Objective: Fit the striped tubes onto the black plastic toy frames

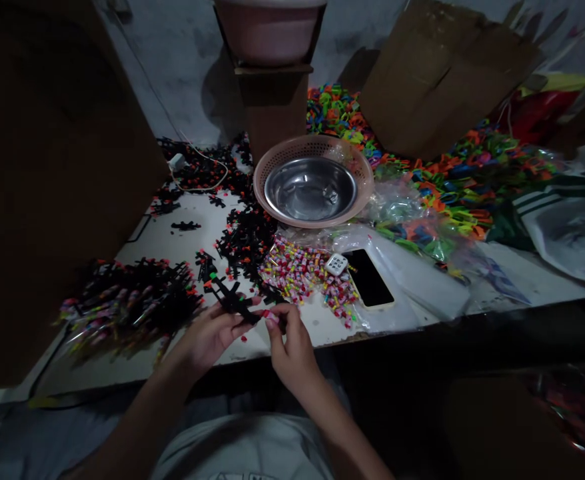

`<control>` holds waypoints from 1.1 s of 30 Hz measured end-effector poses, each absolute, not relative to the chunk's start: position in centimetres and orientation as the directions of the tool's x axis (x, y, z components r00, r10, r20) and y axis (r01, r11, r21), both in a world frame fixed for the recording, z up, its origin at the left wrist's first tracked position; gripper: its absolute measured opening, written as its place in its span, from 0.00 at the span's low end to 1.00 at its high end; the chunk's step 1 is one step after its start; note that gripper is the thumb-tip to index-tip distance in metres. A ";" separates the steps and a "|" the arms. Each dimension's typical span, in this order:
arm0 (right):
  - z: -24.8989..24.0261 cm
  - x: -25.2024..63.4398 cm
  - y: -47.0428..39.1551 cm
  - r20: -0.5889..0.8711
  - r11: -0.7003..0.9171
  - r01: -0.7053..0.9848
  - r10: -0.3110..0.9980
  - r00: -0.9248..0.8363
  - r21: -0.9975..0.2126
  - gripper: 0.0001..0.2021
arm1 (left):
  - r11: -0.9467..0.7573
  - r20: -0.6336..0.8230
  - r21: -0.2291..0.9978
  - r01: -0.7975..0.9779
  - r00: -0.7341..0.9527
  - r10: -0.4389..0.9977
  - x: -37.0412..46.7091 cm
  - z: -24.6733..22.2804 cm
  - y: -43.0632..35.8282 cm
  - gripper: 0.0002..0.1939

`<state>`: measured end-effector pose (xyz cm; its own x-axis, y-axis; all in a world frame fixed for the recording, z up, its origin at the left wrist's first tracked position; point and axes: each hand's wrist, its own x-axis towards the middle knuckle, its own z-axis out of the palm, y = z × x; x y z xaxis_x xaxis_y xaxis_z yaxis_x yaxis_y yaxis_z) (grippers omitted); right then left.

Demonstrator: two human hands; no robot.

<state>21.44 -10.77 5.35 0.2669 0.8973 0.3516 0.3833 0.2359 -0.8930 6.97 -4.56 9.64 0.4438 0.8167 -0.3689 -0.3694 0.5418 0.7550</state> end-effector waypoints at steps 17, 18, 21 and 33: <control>7.0 20.7 -12.6 0.420 0.290 0.434 0.875 0.241 -0.853 0.05 | 0.445 -0.345 0.859 -0.254 0.356 0.868 6.5 10.7 -6.2 0.32; 7.0 20.7 -12.6 0.425 0.296 0.428 0.871 0.247 -0.854 0.05 | 0.432 -0.339 0.872 -0.229 0.353 0.872 6.5 10.6 -6.2 0.32; 7.2 20.5 -12.7 0.459 0.328 0.427 0.852 0.252 -0.843 0.06 | 0.394 -0.310 0.899 -0.191 0.356 0.881 6.5 10.4 -6.3 0.27; 7.6 20.5 -12.9 0.526 0.394 0.409 0.799 0.289 -0.823 0.07 | 0.269 -0.229 0.937 -0.224 0.189 0.955 7.2 10.7 -7.0 0.21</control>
